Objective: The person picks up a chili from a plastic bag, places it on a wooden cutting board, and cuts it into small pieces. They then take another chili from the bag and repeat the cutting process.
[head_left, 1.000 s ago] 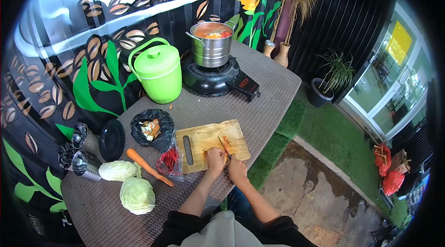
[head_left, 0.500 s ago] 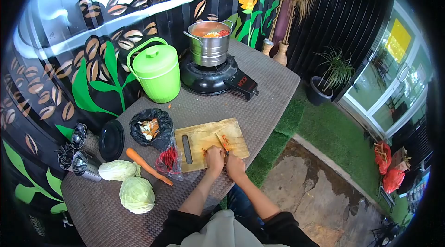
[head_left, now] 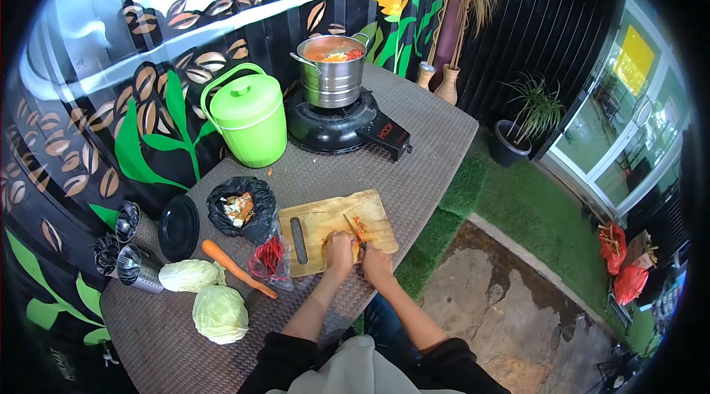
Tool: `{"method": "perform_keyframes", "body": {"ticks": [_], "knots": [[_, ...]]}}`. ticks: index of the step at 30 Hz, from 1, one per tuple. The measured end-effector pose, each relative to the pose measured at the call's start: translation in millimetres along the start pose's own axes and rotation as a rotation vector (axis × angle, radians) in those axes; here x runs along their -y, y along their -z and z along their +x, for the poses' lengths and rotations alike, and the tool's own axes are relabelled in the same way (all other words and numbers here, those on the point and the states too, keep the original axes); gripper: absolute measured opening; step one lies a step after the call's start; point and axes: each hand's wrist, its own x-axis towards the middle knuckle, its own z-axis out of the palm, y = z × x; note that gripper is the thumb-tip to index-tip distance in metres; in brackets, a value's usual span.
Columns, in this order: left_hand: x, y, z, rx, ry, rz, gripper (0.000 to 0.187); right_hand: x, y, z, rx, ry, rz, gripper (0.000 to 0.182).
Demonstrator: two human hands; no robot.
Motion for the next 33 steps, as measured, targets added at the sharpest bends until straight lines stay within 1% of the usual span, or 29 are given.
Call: {"method": "perform_keyframes", "body": {"ticks": [1, 5, 7, 11, 13, 14, 16, 17, 19, 20, 22, 23, 26, 28, 32, 33], "knots": [[0, 0, 0, -0.013, -0.029, 0.024, 0.012, -2, 2, 4, 0.013, 0.046, -0.018, 0.032], [-2, 0, -1, -0.036, -0.008, 0.029, 0.012, -1, 15, -1, 0.069, 0.063, 0.009, 0.031], [-2, -1, 0, -0.002, 0.019, 0.037, 0.012, 2, 6, -12, -0.014, -0.014, -0.016, 0.025], [0, -3, -2, 0.006, 0.034, 0.024, 0.011, 7, -3, -12, -0.052, -0.060, 0.005, 0.025], [1, -4, -1, -0.005, -0.021, 0.028, 0.011, 0, -2, -1, -0.014, -0.005, 0.019, 0.031], [2, -4, -1, -0.004, -0.025, 0.028, 0.011, -5, -1, 2, -0.017, -0.007, 0.021, 0.031], [3, -3, -2, -0.020, -0.012, -0.018, 0.014, -11, 4, 6, 0.013, 0.098, -0.021, 0.031], [3, -4, -2, -0.021, -0.012, -0.018, 0.014, -10, 2, 4, 0.013, 0.099, -0.021, 0.031], [0, -2, -3, 0.012, 0.037, -0.057, 0.015, -7, -1, -6, -0.114, 0.114, -0.044, 0.021], [-2, -2, -4, 0.012, 0.038, -0.058, 0.015, -4, -3, -8, -0.114, 0.113, -0.045, 0.021], [-6, -5, -6, -0.044, 0.077, -0.048, 0.013, 3, -4, -11, -0.097, -0.001, 0.012, 0.022], [-6, -5, -6, -0.043, 0.078, -0.048, 0.013, 3, -5, -9, -0.096, -0.002, 0.012, 0.022], [-5, -8, -8, -0.087, 0.039, -0.043, 0.014, -1, -6, 0, -0.095, 0.035, 0.011, 0.020], [-10, -1, -9, -0.068, -0.072, -0.012, 0.014, -5, 1, 6, -0.045, 0.096, -0.064, 0.018], [1, -13, -10, -0.107, -0.068, -0.035, 0.013, 0, 6, -5, -0.010, 0.091, -0.067, 0.018], [1, -13, -10, -0.099, -0.049, -0.054, 0.013, 4, 3, -10, -0.023, 0.027, -0.039, 0.019]]}}
